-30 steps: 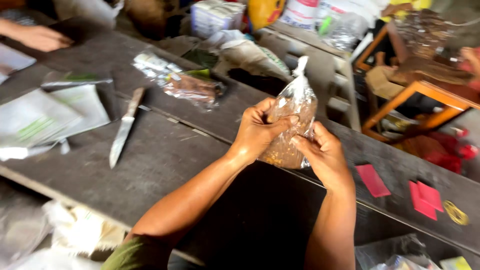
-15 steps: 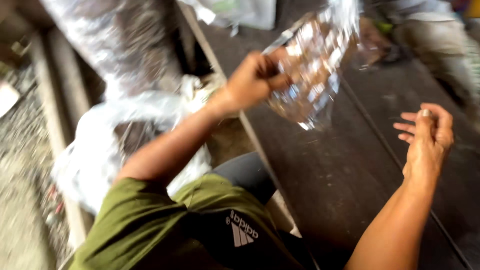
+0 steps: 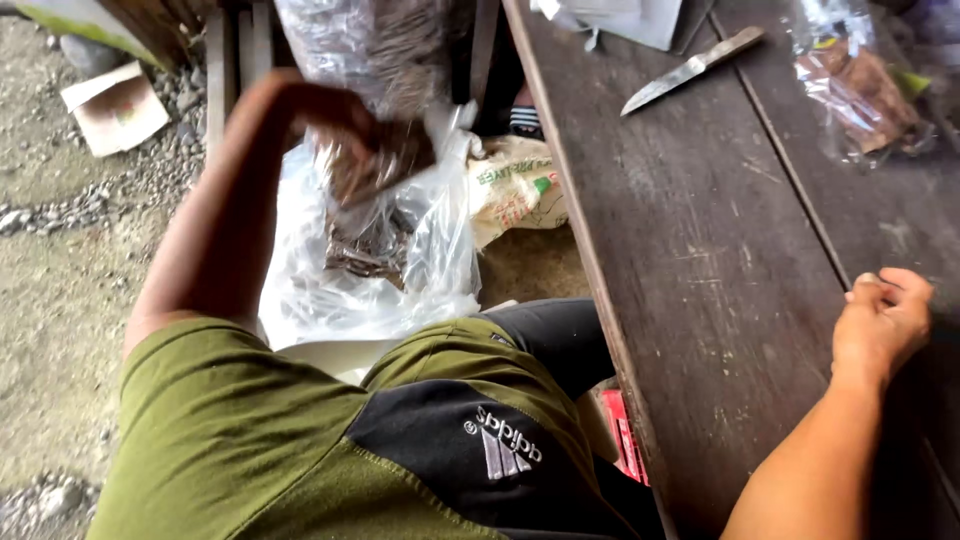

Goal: The person puts bundles of dried leaves into plastic bags by hand and ties the bags closed.

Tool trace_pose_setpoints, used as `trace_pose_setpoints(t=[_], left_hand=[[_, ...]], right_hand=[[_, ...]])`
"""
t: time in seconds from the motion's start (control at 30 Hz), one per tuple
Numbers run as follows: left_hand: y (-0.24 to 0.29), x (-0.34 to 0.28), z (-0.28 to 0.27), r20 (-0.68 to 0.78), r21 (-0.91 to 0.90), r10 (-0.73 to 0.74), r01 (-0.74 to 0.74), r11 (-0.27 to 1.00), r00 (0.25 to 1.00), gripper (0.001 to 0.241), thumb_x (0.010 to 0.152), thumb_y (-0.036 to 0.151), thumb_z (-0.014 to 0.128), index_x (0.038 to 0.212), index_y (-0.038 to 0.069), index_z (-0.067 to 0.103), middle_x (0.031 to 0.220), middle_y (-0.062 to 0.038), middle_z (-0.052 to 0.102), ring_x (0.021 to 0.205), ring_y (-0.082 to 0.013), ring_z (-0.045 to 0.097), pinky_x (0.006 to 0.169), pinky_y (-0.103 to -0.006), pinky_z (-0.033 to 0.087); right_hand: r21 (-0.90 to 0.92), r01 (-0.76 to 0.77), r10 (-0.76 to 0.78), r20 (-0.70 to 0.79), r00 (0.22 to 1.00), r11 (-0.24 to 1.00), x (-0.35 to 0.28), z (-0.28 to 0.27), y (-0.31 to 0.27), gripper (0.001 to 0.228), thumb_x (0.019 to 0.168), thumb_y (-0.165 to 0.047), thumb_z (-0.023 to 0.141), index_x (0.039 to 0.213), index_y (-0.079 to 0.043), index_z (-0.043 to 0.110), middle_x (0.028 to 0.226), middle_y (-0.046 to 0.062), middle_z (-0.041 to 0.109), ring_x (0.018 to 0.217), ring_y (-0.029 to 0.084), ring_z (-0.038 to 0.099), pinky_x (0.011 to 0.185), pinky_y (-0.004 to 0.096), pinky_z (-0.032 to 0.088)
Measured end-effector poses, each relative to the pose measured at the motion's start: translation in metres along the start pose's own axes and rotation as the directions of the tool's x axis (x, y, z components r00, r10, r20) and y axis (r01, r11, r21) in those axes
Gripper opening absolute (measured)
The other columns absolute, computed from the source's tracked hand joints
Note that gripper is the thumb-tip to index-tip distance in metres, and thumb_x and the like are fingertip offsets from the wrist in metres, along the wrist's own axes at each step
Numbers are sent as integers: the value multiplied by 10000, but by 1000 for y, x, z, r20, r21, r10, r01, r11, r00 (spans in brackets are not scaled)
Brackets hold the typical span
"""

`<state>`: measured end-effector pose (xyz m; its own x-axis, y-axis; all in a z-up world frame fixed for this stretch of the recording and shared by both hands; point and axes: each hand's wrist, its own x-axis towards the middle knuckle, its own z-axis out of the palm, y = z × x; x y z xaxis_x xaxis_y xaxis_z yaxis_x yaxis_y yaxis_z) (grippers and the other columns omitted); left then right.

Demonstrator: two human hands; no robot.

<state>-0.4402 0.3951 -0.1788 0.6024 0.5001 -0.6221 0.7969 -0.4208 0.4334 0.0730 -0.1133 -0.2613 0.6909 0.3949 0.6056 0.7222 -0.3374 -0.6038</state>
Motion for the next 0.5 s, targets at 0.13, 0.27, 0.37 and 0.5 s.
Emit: trace_pose_setpoints(t=[0.13,0.27,0.37,0.5], left_hand=[[-103,123,123,-353,293,-34,145,945,935,429,614,211,672,1042,189,656,1029,-80,646,918,-272,620,752,-373,490],[-91,92,221,-534,504,203,116,856,821,366,831,340,420,1142,150,397,1174,-198,376,1023,-386,398,749,-589,368],[-108,105,256,-417,665,226,126,736,880,645,845,546,373,1418,311,190,1459,-128,201,1350,-311,179,991,-627,245],[-118,121,259,-396,796,323,146,588,859,679,857,540,343,1449,321,93,1430,-112,232,1353,-290,184,985,-567,238]], right_hand=[[-105,45,-49,-37,998,993,0,6,2,189,934,-51,617,1120,-27,629,853,136,622,694,248,591,618,339,478],[-209,-47,47,-5,999,977,-2,8,-2,210,907,-118,615,1113,-80,601,851,97,626,711,255,591,672,369,459],[-306,-139,135,-35,990,942,-7,12,-5,201,895,-209,620,1086,-145,605,883,52,648,804,259,623,727,375,481],[-416,-165,165,-37,986,894,-7,11,-28,205,882,-236,575,1075,-183,615,910,42,684,865,270,646,774,394,509]])
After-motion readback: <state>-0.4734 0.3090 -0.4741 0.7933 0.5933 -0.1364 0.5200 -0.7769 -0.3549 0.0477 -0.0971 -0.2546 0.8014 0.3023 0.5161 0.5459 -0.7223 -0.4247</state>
